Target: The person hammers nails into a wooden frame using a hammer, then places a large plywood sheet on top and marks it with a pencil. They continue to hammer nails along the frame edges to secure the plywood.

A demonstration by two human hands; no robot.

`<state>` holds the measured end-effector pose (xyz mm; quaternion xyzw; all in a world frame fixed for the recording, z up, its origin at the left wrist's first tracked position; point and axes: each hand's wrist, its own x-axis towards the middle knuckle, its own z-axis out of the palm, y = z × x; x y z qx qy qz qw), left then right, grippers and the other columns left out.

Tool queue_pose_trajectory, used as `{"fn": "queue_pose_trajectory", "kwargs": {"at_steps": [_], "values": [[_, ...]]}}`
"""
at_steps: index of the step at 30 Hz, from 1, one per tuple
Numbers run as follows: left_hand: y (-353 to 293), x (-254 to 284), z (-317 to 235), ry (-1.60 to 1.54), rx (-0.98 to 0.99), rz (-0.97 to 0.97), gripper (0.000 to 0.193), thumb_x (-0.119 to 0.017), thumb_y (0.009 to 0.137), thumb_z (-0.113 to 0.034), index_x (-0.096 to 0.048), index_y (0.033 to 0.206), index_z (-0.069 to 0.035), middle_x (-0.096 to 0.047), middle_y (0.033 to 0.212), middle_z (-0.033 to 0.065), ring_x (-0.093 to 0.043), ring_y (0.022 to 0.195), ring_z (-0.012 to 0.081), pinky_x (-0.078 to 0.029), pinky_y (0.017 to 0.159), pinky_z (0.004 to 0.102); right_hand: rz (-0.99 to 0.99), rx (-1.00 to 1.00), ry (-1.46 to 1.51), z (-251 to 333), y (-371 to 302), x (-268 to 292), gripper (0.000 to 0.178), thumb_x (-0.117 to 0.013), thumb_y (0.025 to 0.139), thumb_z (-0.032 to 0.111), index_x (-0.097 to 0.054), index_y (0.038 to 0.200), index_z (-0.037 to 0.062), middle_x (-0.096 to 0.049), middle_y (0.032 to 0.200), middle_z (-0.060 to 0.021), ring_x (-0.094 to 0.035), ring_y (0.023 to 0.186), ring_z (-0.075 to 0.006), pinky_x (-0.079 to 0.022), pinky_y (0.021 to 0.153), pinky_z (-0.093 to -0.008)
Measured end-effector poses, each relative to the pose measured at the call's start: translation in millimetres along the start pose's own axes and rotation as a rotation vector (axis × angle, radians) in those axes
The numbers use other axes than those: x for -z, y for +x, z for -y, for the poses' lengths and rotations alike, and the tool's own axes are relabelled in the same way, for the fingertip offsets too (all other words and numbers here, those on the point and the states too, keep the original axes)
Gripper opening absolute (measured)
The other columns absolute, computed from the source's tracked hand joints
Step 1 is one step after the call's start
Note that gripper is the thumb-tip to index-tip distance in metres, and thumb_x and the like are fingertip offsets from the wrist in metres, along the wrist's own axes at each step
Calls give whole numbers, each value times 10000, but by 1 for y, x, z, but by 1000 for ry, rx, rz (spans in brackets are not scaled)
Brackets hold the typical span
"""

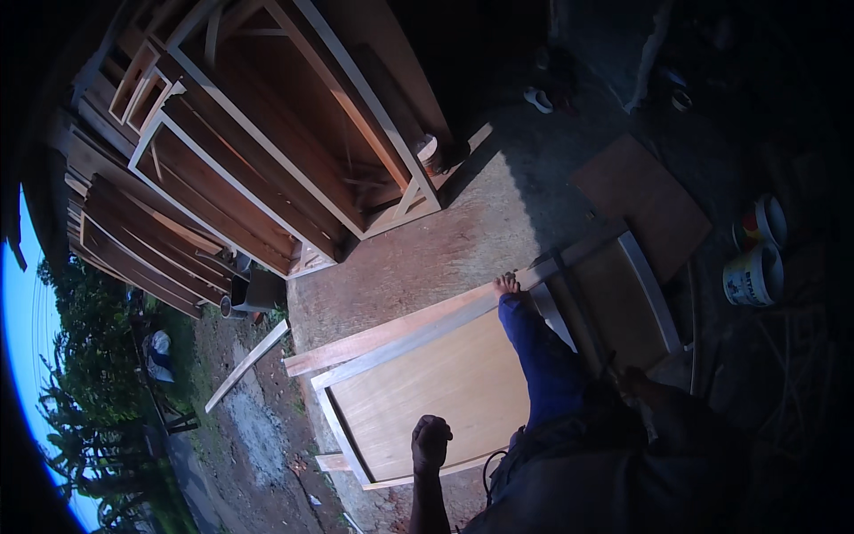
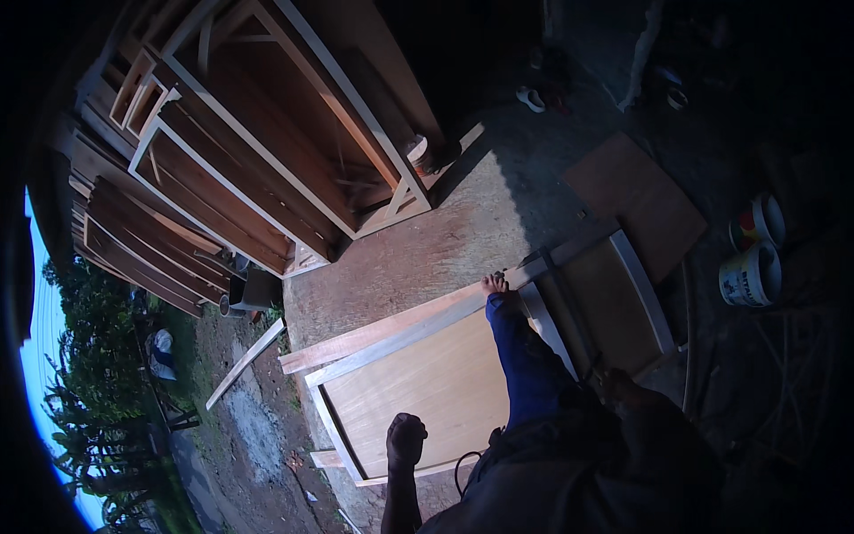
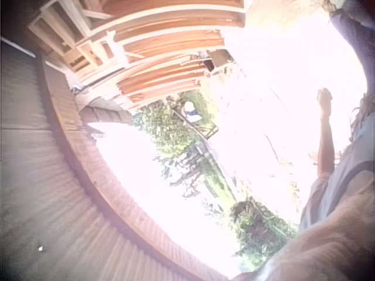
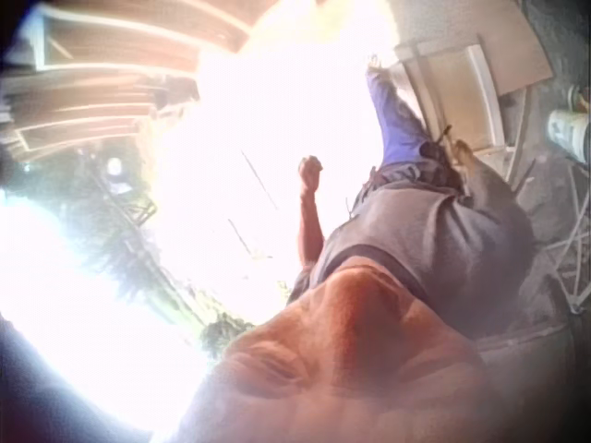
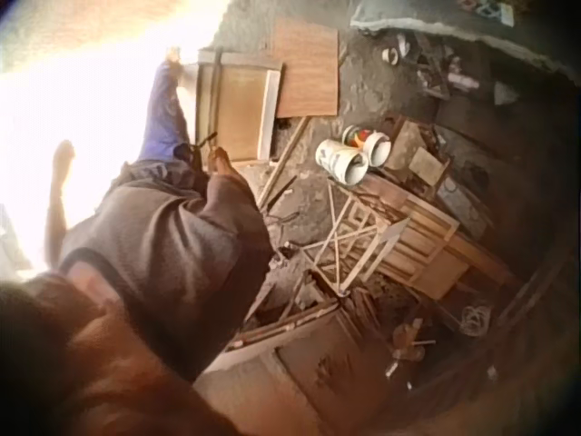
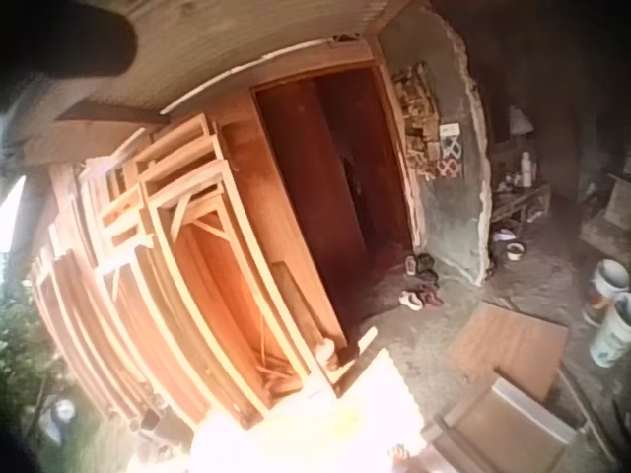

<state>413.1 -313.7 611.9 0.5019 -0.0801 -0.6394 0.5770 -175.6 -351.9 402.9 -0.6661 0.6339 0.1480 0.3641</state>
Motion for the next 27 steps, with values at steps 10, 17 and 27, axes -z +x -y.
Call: {"fn": "queue_pose_trajectory", "kwargs": {"at_steps": [10, 17, 27], "values": [[343, -286, -247, 419, 87, 459, 154, -590, 990, -184, -570, 923, -47, -571, 765, 79, -517, 614, 145, -440, 541, 295, 136, -552, 409, 168, 53, 195, 306, -598, 881, 210, -678, 1093, 4, -709, 1065, -238, -702, 984, -398, -557, 879, -517], [501, -358, -284, 630, 376, 536, 74, -657, 945, -146, -601, 966, -103, -597, 812, 19, -551, 641, 123, -446, 560, 267, -209, -807, 867, 243, 108, 216, 348, -667, 900, 364, -646, 1029, 42, -685, 897, -184, -676, 867, -397, -532, 740, -505], [689, -477, -203, 1104, 820, 1103, 183, -702, 948, -170, -625, 1037, -31, -692, 926, 113, -692, 752, 206, -588, 693, 343, -710, -1504, 1755, 458, 257, 211, 328, -535, 948, 203, -644, 1249, 134, -723, 915, -173, -713, 815, -335, -551, 718, -468]]}}
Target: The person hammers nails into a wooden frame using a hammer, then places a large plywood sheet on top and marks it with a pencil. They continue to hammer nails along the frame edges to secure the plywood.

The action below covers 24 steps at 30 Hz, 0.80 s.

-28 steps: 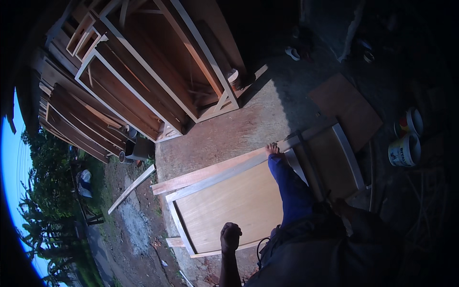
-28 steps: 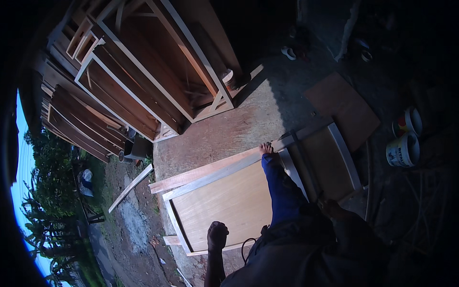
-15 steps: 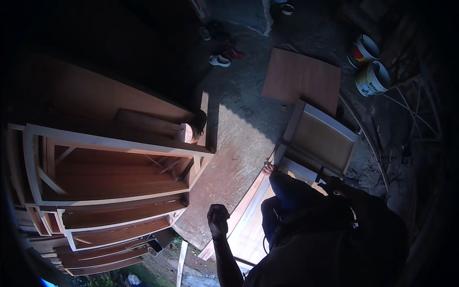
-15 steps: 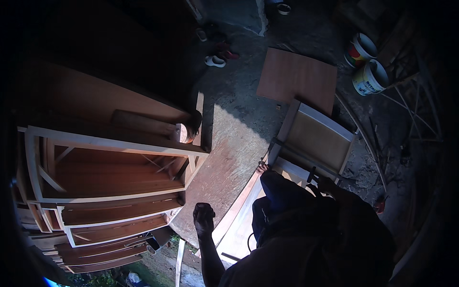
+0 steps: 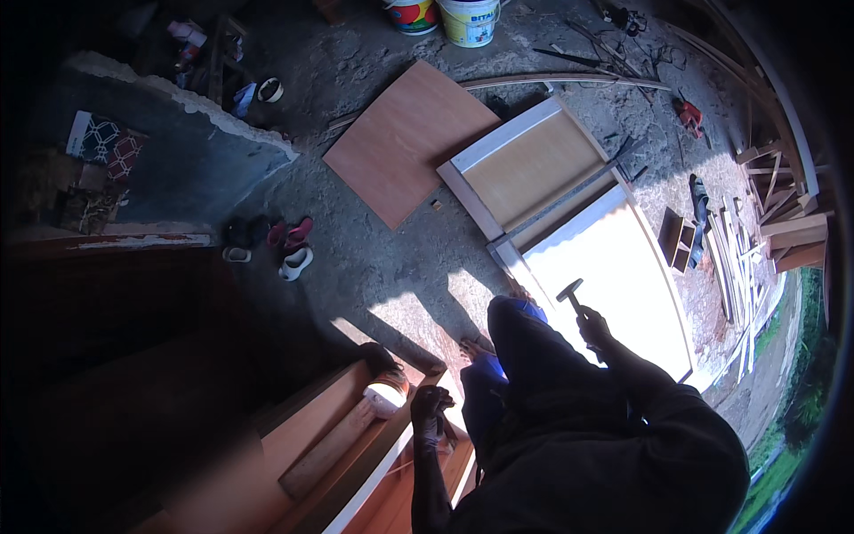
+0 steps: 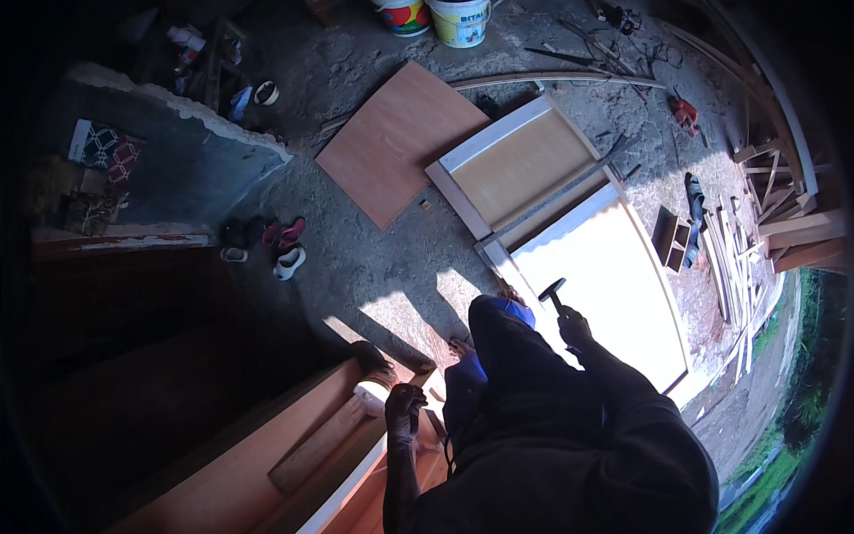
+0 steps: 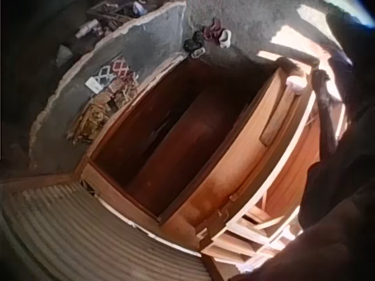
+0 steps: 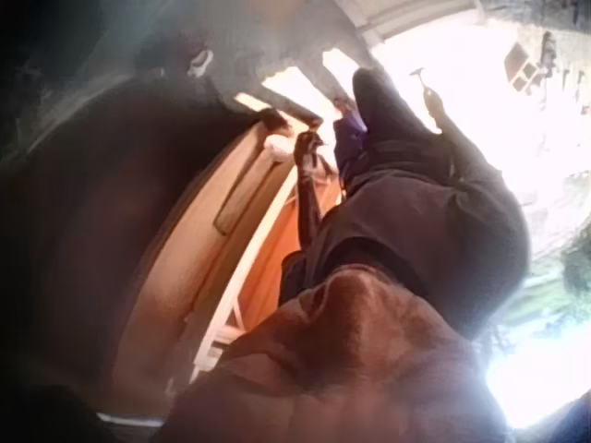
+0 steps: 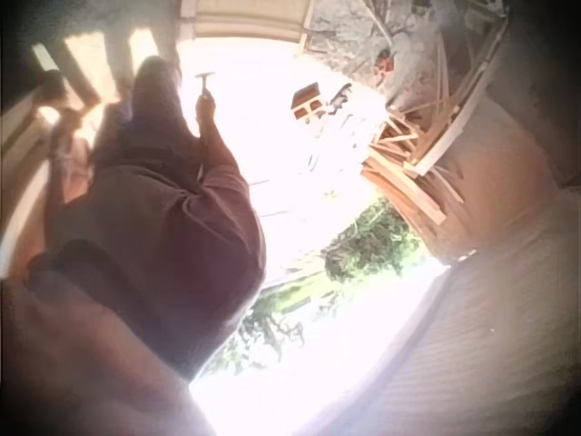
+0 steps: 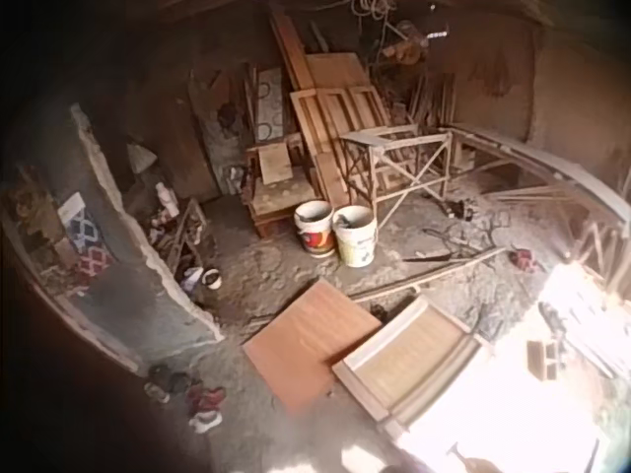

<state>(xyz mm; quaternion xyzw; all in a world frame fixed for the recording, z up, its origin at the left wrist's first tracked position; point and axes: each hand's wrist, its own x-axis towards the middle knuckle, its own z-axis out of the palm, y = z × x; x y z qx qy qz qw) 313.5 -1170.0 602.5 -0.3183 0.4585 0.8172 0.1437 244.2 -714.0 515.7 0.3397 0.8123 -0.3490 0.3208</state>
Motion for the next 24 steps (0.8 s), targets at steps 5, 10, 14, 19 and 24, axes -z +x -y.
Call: {"fn": "queue_pose_trajectory", "kwargs": {"at_steps": [5, 10, 14, 19, 24], "values": [[59, -9, -54, 257, 164, 28, 151, -696, 936, -176, -627, 957, -44, -640, 823, 55, -624, 670, 164, -525, 628, 295, -147, -110, 62, -59, -57, -71, 234, -535, 952, 203, -611, 1101, 40, -715, 1013, -231, -686, 978, -439, -516, 822, -566], [155, -38, -47, 668, 290, 207, 130, -603, 980, -177, -581, 888, -89, -541, 719, -14, -465, 543, 67, -388, 477, 239, -188, -243, 213, -94, -19, -135, 235, -558, 968, 212, -531, 1085, 10, -673, 966, -311, -660, 932, -488, -496, 781, -578], [269, -107, -11, 1031, 300, 470, 148, -546, 1022, -156, -548, 889, -91, -502, 715, -35, -412, 534, 46, -373, 492, 245, -448, 68, 282, -115, 35, -184, 148, -536, 979, 121, -444, 1045, 25, -616, 842, -276, -625, 790, -495, -438, 650, -570], [430, -175, 68, 1261, 179, 890, 93, -590, 990, -117, -574, 942, -39, -560, 771, -10, -523, 712, 52, -442, 663, 232, -466, 146, 279, -109, 130, -201, 156, -548, 981, 94, -484, 1121, 65, -620, 879, -240, -643, 769, -477, -478, 624, -540], [560, -215, 179, 1551, 19, 1184, 125, -621, 971, -121, -607, 926, -6, -609, 780, 20, -575, 729, 81, -474, 660, 266, -349, 196, 349, -124, 201, -247, 467, -626, 951, 193, -495, 1391, 105, -677, 1007, -203, -700, 879, -414, -556, 714, -481]]}}
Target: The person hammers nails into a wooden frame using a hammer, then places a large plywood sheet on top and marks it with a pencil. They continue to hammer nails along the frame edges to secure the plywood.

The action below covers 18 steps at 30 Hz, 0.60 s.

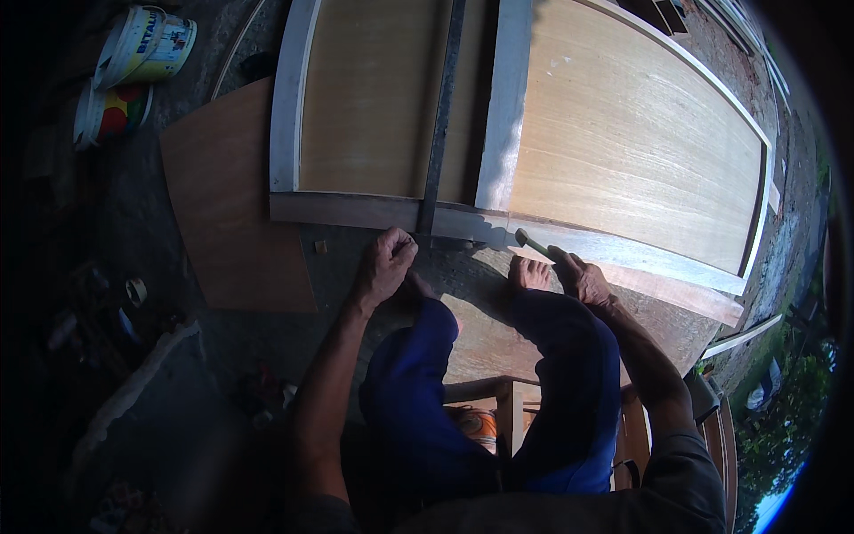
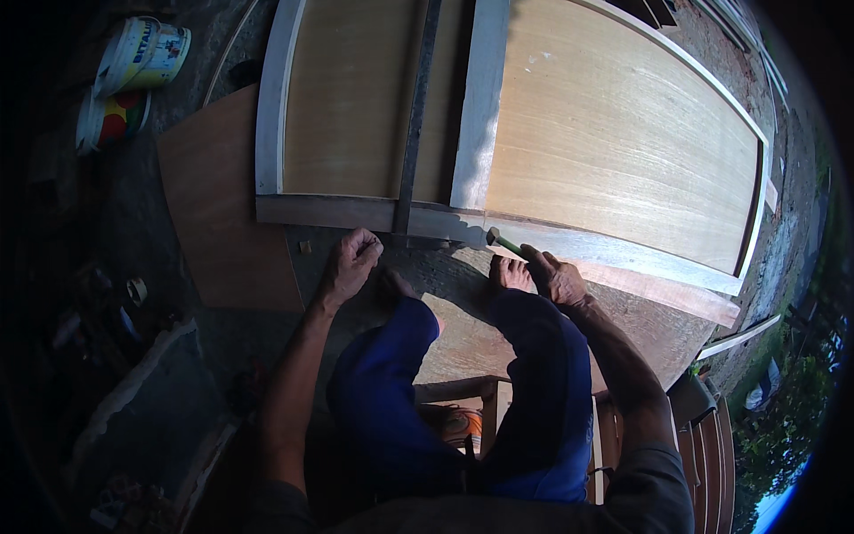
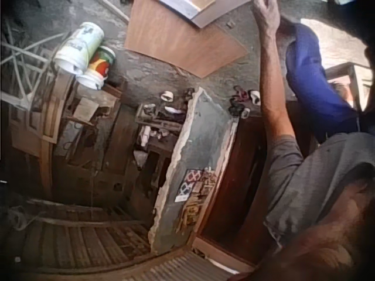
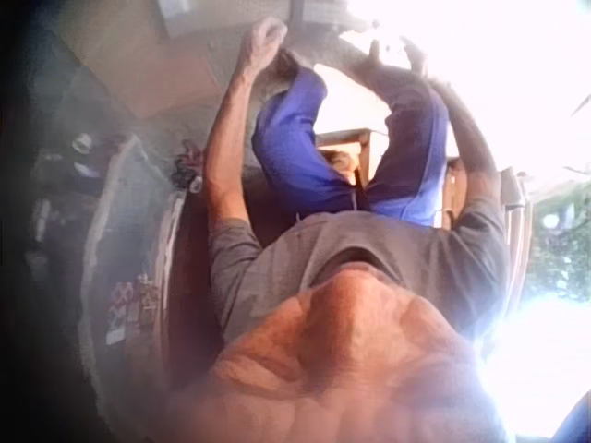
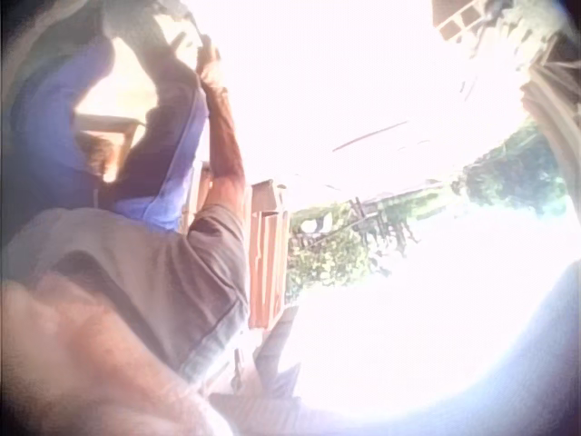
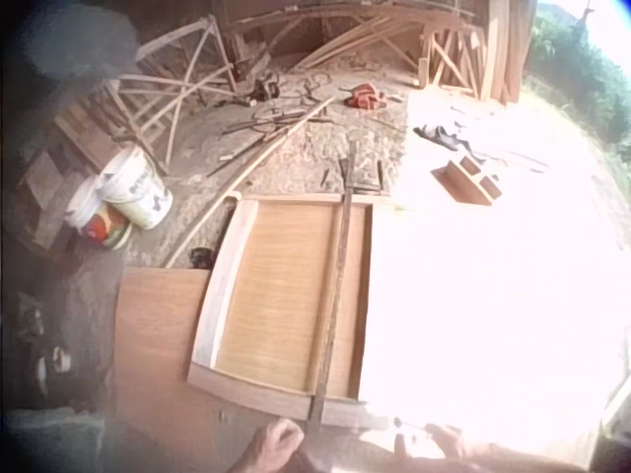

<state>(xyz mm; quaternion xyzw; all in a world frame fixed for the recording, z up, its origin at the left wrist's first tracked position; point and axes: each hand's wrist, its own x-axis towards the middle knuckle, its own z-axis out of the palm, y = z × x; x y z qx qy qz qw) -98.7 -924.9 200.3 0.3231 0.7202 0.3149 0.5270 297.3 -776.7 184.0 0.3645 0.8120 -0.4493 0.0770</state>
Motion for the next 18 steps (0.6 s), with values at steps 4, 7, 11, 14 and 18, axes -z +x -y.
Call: {"fn": "queue_pose_trajectory", "kwargs": {"at_steps": [4, 7, 11, 14, 18], "values": [[75, -18, 41, 216, -68, 52, 136, -643, 963, -124, -626, 919, 3, -644, 776, 42, -620, 743, 96, -492, 661, 281, 126, 43, -112, -15, 32, -31, 646, -668, 875, 214, -474, 1485, 130, -656, 973, -156, -697, 826, -347, -569, 694, -440], [115, -48, 78, 8, -117, 38, 149, -644, 976, -133, -637, 905, -3, -617, 768, 7, -573, 731, 69, -474, 660, 264, 159, 158, -315, -33, 53, -50, 688, -595, 926, 219, -355, 1571, 209, -588, 951, -114, -672, 889, -302, -585, 692, -412], [140, -77, 90, -162, -230, 79, 163, -637, 991, -140, -643, 894, -8, -580, 763, -34, -508, 718, 38, -447, 654, 242, 118, 314, -461, -73, 65, -67, 826, -625, 819, 105, -337, 1583, 235, -538, 897, -81, -638, 845, -259, -585, 687, -381], [151, -78, 84, -120, -247, 72, 174, -652, 984, -165, -658, 910, -8, -590, 734, -25, -528, 696, 49, -451, 632, 253, 89, 294, -403, -56, 64, -59, 861, -640, 805, 196, -312, 1599, 267, -491, 854, -89, -624, 816, -260, -579, 682, -406], [156, -95, 81, 314, -146, 42, 209, -681, 952, -218, -683, 923, -11, -646, 704, 68, -611, 656, 132, -485, 626, 304, 193, 142, -297, -33, 54, -54, 794, -634, 854, 69, -389, 1564, 329, -570, 899, -135, -636, 725, -322, -540, 678, -432]]}}
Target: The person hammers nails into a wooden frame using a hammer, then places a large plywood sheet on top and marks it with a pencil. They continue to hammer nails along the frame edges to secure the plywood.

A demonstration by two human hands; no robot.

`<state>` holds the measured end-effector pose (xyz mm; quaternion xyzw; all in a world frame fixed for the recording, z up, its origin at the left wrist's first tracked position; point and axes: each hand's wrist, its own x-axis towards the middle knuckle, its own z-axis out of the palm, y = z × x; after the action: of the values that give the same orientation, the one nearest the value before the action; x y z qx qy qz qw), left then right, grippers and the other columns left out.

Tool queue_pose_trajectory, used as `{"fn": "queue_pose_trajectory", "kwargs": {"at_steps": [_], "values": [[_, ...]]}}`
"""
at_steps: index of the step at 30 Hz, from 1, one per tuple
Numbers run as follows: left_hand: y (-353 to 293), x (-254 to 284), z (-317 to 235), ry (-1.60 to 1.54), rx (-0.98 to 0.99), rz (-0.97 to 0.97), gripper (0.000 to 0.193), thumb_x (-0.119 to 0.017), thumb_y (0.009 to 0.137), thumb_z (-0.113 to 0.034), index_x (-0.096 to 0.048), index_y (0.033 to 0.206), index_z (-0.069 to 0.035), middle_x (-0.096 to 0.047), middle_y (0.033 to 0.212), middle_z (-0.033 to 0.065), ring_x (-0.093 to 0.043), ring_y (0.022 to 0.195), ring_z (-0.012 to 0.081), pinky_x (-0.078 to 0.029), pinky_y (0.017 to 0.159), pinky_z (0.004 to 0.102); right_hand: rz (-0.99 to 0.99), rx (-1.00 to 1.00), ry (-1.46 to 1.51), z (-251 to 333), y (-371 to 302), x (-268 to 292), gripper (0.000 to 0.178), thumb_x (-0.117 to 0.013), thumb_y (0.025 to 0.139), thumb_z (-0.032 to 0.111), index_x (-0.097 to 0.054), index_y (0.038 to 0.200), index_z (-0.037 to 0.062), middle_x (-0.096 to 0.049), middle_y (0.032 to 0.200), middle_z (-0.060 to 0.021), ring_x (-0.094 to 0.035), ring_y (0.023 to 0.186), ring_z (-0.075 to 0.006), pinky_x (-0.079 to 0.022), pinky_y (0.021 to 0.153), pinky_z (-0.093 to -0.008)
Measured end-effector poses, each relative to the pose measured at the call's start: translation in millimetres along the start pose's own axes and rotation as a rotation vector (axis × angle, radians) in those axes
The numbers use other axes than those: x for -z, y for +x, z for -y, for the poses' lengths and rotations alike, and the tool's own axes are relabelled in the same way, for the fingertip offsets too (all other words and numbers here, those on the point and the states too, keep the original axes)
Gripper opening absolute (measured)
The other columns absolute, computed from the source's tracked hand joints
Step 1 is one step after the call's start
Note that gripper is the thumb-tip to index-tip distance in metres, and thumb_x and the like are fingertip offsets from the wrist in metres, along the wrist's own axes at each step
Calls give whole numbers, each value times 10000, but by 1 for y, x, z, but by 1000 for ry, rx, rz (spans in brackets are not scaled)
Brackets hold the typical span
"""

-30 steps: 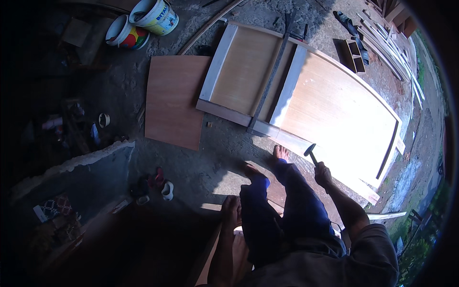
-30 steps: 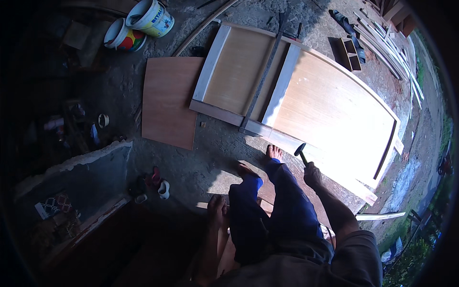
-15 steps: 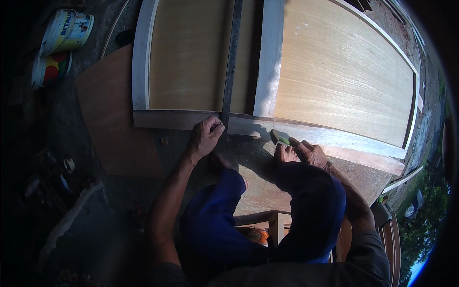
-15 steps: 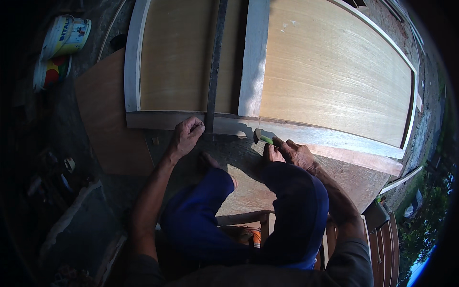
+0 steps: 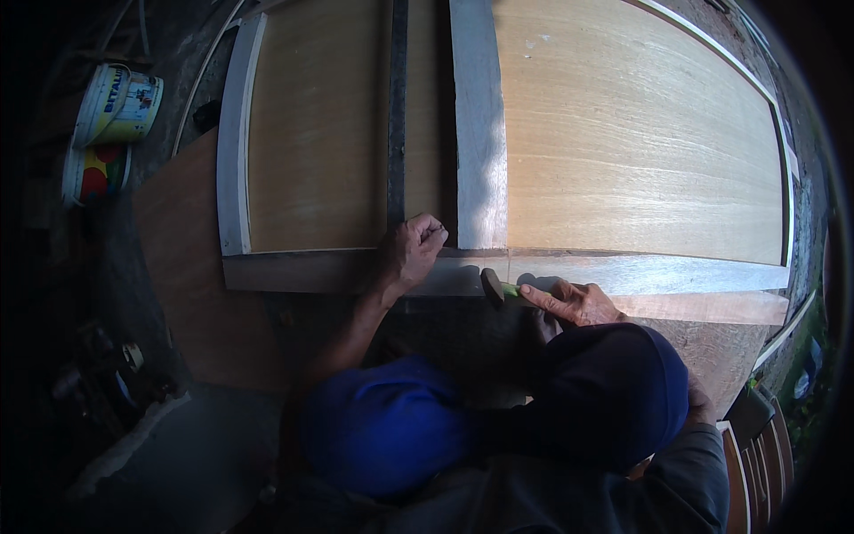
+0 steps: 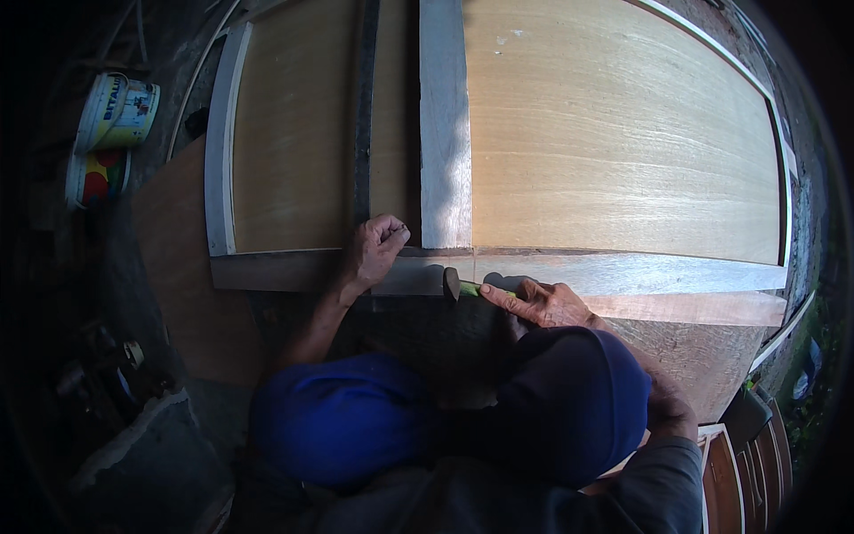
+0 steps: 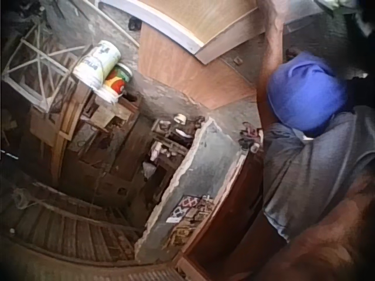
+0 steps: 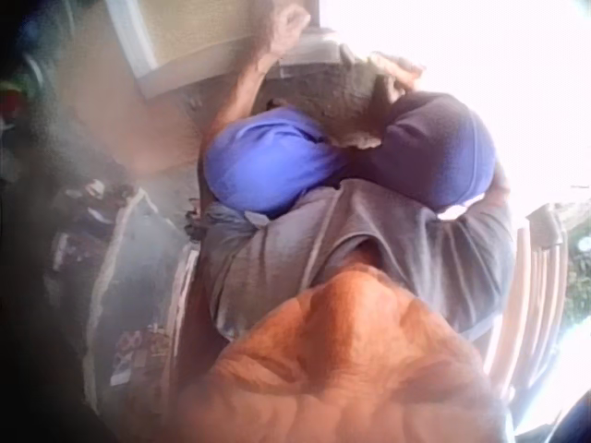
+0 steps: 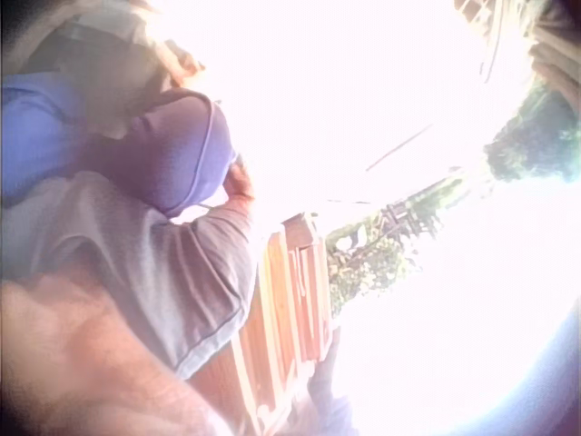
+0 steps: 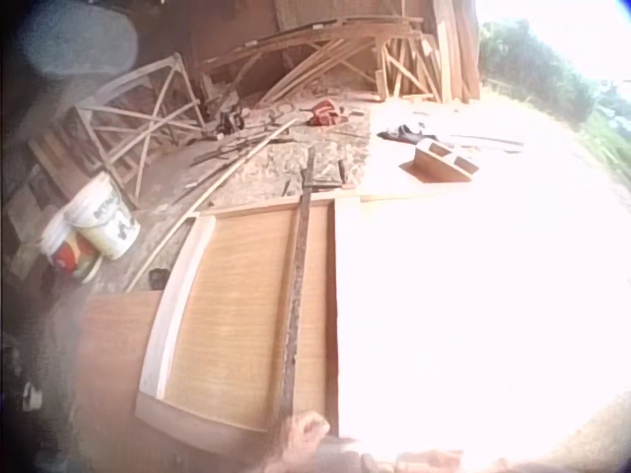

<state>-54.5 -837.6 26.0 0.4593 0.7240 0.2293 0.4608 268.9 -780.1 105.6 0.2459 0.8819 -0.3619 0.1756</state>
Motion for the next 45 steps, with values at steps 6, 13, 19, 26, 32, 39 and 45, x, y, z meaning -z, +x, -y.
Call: {"fn": "queue_pose_trajectory", "kwargs": {"at_steps": [6, 13, 19, 26, 32, 39, 45], "values": [[1, -20, -19, 168, -23, 29, 214, -702, 907, -236, -701, 924, -23, -719, 823, 177, -720, 780, 320, -540, 685, 415, -371, -74, 146, -16, 0, -16, 719, -636, 882, 26, -439, 1544, 226, -570, 823, -155, -637, 687, -332, -518, 665, -439], [4, -12, -21, 221, -23, 61, 226, -744, 860, -221, -702, 870, 1, -707, 775, 177, -706, 726, 287, -523, 654, 396, -337, 20, 17, -24, 18, -25, 766, -664, 835, -20, -453, 1536, 204, -582, 800, -140, -654, 673, -329, -545, 657, -436], [6, -16, -22, 231, -20, 59, 211, -740, 870, -231, -686, 858, -27, -724, 838, 183, -718, 828, 351, -546, 728, 444, -340, 38, -81, -21, 18, -34, 781, -636, 846, 1, -411, 1557, 232, -602, 840, -142, -677, 706, -339, -571, 684, -445], [1, -13, -24, 231, 6, 76, 214, -736, 873, -236, -684, 863, -29, -721, 849, 193, -717, 845, 365, -544, 741, 454, -349, 56, -21, -1, 19, -24, 806, -644, 842, 31, -371, 1575, 229, -593, 839, -173, -689, 727, -342, -573, 730, -464], [6, -13, -20, 270, -53, 37, 239, -728, 882, -251, -680, 853, -19, -711, 799, 182, -715, 783, 334, -533, 690, 438, -326, 65, -13, -2, 26, -23, 793, -638, 834, 40, -385, 1567, 204, -594, 847, -186, -696, 746, -352, -575, 724, -469], [10, -20, -15, 306, -88, 12, 220, -707, 892, -230, -687, 860, -13, -709, 772, 171, -715, 734, 306, -532, 648, 409, -344, 62, 27, 13, 28, -7, 789, -641, 814, 32, -402, 1554, 164, -583, 834, -188, -692, 735, -350, -572, 683, -466], [26, -8, 10, -69, 6, 33, 218, -683, 913, -204, -685, 898, 14, -665, 681, 116, -652, 656, 184, -508, 610, 372, -388, 93, -101, 7, 34, -17, 728, -645, 851, -21, -441, 1525, 164, -607, 849, -170, -692, 754, -337, -569, 690, -460]]}}
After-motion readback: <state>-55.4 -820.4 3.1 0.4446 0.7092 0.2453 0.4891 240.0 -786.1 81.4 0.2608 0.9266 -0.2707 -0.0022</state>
